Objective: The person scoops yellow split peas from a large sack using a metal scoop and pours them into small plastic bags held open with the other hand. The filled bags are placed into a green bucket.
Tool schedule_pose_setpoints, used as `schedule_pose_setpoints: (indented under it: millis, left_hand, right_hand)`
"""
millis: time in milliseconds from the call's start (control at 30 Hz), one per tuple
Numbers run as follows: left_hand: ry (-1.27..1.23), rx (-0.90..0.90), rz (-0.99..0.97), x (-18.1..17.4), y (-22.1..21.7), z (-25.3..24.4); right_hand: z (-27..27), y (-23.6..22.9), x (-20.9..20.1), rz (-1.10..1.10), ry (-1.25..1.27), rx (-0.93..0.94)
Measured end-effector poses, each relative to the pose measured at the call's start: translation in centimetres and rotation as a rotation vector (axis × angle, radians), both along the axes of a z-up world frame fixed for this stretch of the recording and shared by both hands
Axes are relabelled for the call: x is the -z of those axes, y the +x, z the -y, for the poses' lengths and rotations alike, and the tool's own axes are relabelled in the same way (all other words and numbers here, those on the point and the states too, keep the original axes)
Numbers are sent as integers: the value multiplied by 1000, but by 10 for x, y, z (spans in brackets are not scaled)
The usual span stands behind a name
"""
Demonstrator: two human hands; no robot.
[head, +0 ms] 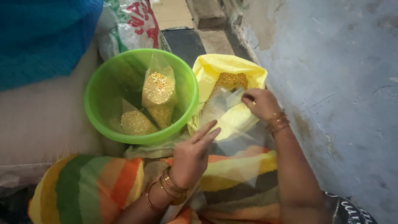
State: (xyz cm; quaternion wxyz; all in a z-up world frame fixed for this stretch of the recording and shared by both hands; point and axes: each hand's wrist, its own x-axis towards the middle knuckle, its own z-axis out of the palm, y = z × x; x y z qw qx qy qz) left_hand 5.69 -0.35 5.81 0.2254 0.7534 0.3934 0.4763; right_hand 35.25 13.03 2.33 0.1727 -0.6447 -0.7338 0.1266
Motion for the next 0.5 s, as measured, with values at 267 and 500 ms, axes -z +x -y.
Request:
schedule_pose_setpoints:
  millis: [267,500]
  left_hand:
    - [-13,106,-137,-36,-29,31]
    - [-91,-1,-540,-13,-32,23]
  right_hand:
    - [-32,-11,151,165,-180,-258]
    - [-23,-53,209,446,-638,-374]
